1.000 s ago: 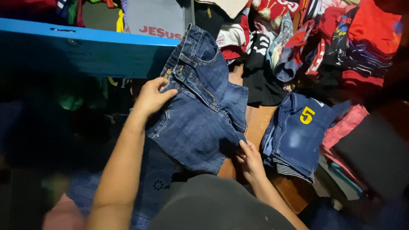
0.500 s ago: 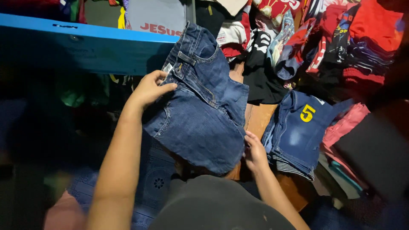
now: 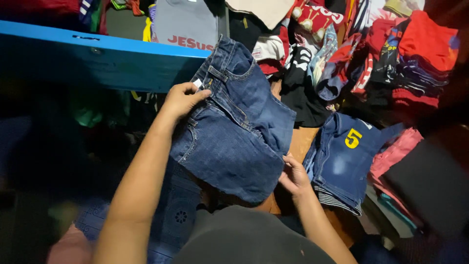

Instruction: The person takes various items of clothing from a blue container and folds them on a wooden table. They handle shorts, pants, and a t-shirt by hand, smoothing the fabric and folding each piece before placing it into a stack on the table.

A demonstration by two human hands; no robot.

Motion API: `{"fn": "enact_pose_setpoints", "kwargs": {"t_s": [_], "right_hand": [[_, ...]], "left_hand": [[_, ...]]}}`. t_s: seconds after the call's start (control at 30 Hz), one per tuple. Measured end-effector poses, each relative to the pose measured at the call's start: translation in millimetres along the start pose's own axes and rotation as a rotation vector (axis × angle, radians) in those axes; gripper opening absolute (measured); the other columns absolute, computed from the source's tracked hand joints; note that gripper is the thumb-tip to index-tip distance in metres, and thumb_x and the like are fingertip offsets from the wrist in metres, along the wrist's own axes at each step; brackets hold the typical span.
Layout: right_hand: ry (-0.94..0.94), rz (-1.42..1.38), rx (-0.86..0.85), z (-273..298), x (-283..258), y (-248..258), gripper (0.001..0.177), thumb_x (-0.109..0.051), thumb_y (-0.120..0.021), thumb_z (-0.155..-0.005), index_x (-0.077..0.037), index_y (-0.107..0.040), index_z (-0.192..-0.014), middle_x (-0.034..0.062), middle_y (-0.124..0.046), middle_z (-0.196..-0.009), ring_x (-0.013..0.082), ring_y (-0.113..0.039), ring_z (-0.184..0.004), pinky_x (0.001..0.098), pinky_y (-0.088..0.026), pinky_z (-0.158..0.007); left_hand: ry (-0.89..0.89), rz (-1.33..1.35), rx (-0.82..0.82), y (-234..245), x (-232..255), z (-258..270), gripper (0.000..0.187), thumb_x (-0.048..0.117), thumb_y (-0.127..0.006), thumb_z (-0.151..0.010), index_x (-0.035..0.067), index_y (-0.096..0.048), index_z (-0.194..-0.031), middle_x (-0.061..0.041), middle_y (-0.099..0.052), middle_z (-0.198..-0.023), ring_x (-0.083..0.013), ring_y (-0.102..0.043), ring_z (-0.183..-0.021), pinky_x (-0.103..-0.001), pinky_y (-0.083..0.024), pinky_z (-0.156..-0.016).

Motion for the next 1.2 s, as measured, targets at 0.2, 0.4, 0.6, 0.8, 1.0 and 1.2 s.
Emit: {"fn": "enact_pose_setpoints", "kwargs": {"t_s": [0.2, 0.4, 0.6, 0.8, 1.0, 1.2], "right_hand": [[-0.141, -0.159, -0.151, 44.9, -20.9, -70.5, 0.036, -0.013, -0.056, -0.101, 0.002, -0.054, -0.133, 0.0201, -0.066, -0.125, 0.0316, -0.07, -0.103, 0.0475, -0.058, -0.087], [0.438, 0.173, -0.006, 136.7, -162.5, -68.0, 0.039, -0.009, -0.056, -0.091, 0.002, -0.061, -0.129, 0.0181, -0.07, -0.121, 0.0304, -0.073, -0.106, 0.0509, -0.057, -0.097], [0.634, 0.383, -0.27, 144.3, -243.5, -162.1, 0.033, -0.006, -0.054, -0.109, 0.009, -0.05, -0.138, 0.0221, -0.063, -0.133, 0.0309, -0.062, -0.122, 0.0438, -0.049, -0.112], [0.811, 0.515, -0.383, 173.1, -247.7, -247.3, 0.063, -0.009, -0.063, -0.089, 0.007, -0.046, -0.147, 0.0176, -0.061, -0.137, 0.0266, -0.06, -0.135, 0.0401, -0.044, -0.128], [0.716, 0.859, -0.157, 111.5, -155.4, -135.3, 0.065, 0.003, -0.063, -0.072, 0.005, -0.057, -0.137, 0.0113, -0.06, -0.142, 0.0264, -0.055, -0.137, 0.038, -0.041, -0.119], [0.135, 0.852, 0.025, 69.8, -31.3, -19.0, 0.063, -0.024, -0.073, -0.082, -0.005, -0.055, -0.14, 0.0101, -0.064, -0.135, 0.019, -0.06, -0.122, 0.0354, -0.045, -0.105]], "left_hand": [[-0.064, -0.081, 0.122, 5.5, 16.8, 9.5, 0.032, 0.036, -0.083, -0.085, 0.005, -0.074, -0.084, -0.003, -0.066, -0.074, -0.0131, -0.057, -0.069, -0.03, -0.046, -0.068], [-0.192, 0.701, -0.122, 55.7, 84.3, 55.3, 0.024, 0.021, -0.075, -0.098, 0.008, -0.063, -0.081, 0.006, -0.058, -0.075, -0.0058, -0.05, -0.069, -0.024, -0.042, -0.064], [-0.548, 0.649, -0.015, 74.0, 193.6, 51.0, 0.026, 0.026, -0.072, -0.106, 0.01, -0.062, -0.087, 0.009, -0.053, -0.082, -0.0039, -0.047, -0.077, -0.022, -0.04, -0.073], [-0.908, 0.655, 0.12, 117.3, 193.7, 101.3, 0.023, 0.027, -0.07, -0.113, 0.008, -0.062, -0.103, 0.007, -0.054, -0.089, -0.0059, -0.048, -0.081, -0.023, -0.039, -0.079], [-0.522, 0.711, 0.07, 90.8, 26.3, 129.6, 0.036, 0.025, -0.072, -0.088, 0.012, -0.064, -0.12, 0.006, -0.067, -0.105, -0.0062, -0.066, -0.096, -0.028, -0.057, -0.085], [0.016, 0.656, 0.171, 29.2, -167.5, 136.8, 0.04, 0.032, -0.073, -0.104, 0.002, -0.06, -0.128, -0.005, -0.059, -0.101, -0.0143, -0.053, -0.097, -0.031, -0.042, -0.088]]}}
Point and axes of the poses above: each hand's wrist, its own z-axis away from the middle knuckle, its own y-axis out of the back of the hand, x = y × z, the point moved 10 cm from there along -z, towards the middle knuckle
